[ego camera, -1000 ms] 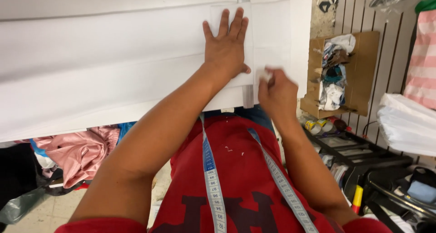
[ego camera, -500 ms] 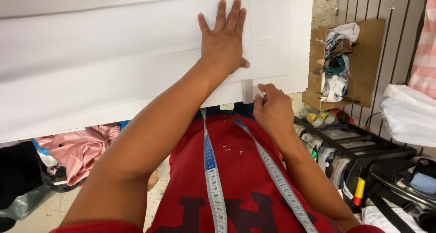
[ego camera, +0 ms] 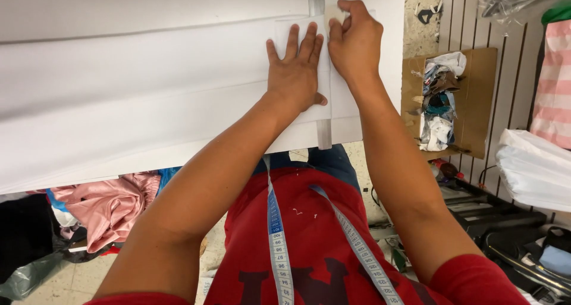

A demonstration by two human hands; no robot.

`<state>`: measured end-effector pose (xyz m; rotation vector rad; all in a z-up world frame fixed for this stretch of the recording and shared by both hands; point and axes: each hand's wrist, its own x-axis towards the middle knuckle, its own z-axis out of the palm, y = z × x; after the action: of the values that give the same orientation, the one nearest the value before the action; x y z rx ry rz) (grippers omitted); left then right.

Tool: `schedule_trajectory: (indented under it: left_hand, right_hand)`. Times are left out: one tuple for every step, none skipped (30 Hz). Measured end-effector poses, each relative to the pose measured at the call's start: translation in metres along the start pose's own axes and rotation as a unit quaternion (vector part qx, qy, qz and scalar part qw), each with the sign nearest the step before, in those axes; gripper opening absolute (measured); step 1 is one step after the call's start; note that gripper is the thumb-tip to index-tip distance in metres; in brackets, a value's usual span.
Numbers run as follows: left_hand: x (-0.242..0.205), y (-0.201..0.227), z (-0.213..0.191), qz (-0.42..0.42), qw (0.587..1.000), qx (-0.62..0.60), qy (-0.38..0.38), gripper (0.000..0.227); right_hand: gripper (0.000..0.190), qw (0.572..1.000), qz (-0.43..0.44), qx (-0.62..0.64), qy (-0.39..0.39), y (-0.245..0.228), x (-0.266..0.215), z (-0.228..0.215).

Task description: The person lays a white fabric on a table, smooths it, and uses a measuring tape and ruler to measure and mark sections with chalk. They also use a utility knife to cut a piece of white plastic trim.

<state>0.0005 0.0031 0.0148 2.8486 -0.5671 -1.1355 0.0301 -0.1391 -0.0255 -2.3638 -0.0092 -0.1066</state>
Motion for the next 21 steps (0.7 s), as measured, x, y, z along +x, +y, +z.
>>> schedule_trajectory:
  left_hand:
    - [0.0,0.0,0.0,-0.001,1.0,-0.002,0.0,0.127]
    - [0.001,0.0,0.0,0.002,1.0,-0.007,0.003,0.127]
    - [0.001,0.0,0.002,0.006,1.0,-0.013,0.005,0.126]
    - [0.001,-0.001,0.001,0.005,1.0,-0.015,0.003,0.126]
    - [0.002,0.0,0.002,0.004,1.0,-0.01,0.005,0.127]
    - [0.002,0.0,0.002,0.003,1.0,-0.005,0.006,0.128]
    - [0.002,0.001,0.0,-0.002,1.0,-0.007,0.007,0.128]
    - [0.001,0.001,-0.002,0.005,1.0,-0.013,0.004,0.127]
    - [-0.001,0.0,-0.002,0.011,1.0,-0.017,-0.002,0.127]
    - [-0.001,-0.003,0.001,0.004,1.0,-0.018,-0.003,0.127]
    - [0.002,-0.002,0.004,0.008,1.0,-0.004,0.009,0.127]
    - [0.005,0.0,0.006,0.011,1.0,0.01,0.021,0.128]
    - [0.005,-0.002,0.003,0.01,1.0,0.011,0.024,0.128]
    - [0.004,-0.002,0.0,0.01,1.0,0.005,0.017,0.127]
    - [0.001,0.001,0.002,0.013,1.0,-0.005,0.005,0.126]
    - [0.002,0.001,0.002,0.015,1.0,-0.008,0.001,0.126]
    - [0.002,0.001,0.001,0.011,1.0,-0.002,0.001,0.126]
    - [0.003,0.001,0.001,0.008,1.0,0.004,0.0,0.126]
    - [0.004,0.002,0.002,0.01,1.0,0.005,0.004,0.126]
    - [0.006,0.002,0.004,0.009,1.0,0.004,0.009,0.125]
    - [0.005,0.001,0.008,0.006,1.0,0.001,0.011,0.125]
  right_hand:
    - [0.025,1.0,-0.001,0.0,-0.002,0.004,0.008,0.004]
    - [0.024,1.0,-0.022,-0.015,0.013,0.007,0.016,0.008]
    - [0.022,0.998,-0.042,-0.03,0.028,0.012,0.022,0.012]
    - [0.022,0.998,-0.042,-0.031,0.025,0.012,0.028,0.014]
    - [0.009,0.998,-0.035,-0.051,0.027,0.014,0.031,0.016]
    - [0.014,0.997,-0.027,-0.072,0.028,0.015,0.035,0.018]
    - [0.014,0.997,-0.031,-0.07,0.026,0.012,0.031,0.011]
    - [0.007,0.997,-0.048,-0.052,0.027,0.009,0.028,0.004]
    - [0.019,0.997,-0.063,-0.032,0.027,0.005,0.022,-0.001]
    - [0.019,0.997,-0.065,-0.027,0.023,0.002,0.021,0.003]
    - [0.019,0.998,-0.053,-0.022,0.02,0.003,0.019,0.002]
    - [0.02,0.999,-0.04,-0.017,0.016,0.005,0.018,0.0]
    - [0.02,0.999,-0.042,-0.017,0.018,0.006,0.022,0.003]
    - [0.021,0.998,-0.048,-0.026,0.022,0.008,0.026,0.005]
    - [0.021,0.998,-0.048,-0.038,0.02,0.012,0.023,0.005]
    - [0.021,0.998,-0.045,-0.039,0.017,0.01,0.018,-0.001]
    - [0.022,0.998,-0.024,-0.062,-0.019,0.007,0.012,-0.007]
    - [0.023,0.995,-0.004,-0.085,-0.055,0.004,0.007,-0.013]
    - [0.023,0.995,-0.005,-0.087,-0.051,0.002,-0.012,-0.016]
    - [0.026,0.992,0.023,-0.101,-0.068,0.0,-0.031,-0.019]
    - [0.03,0.988,0.051,-0.115,-0.087,-0.003,-0.053,-0.02]
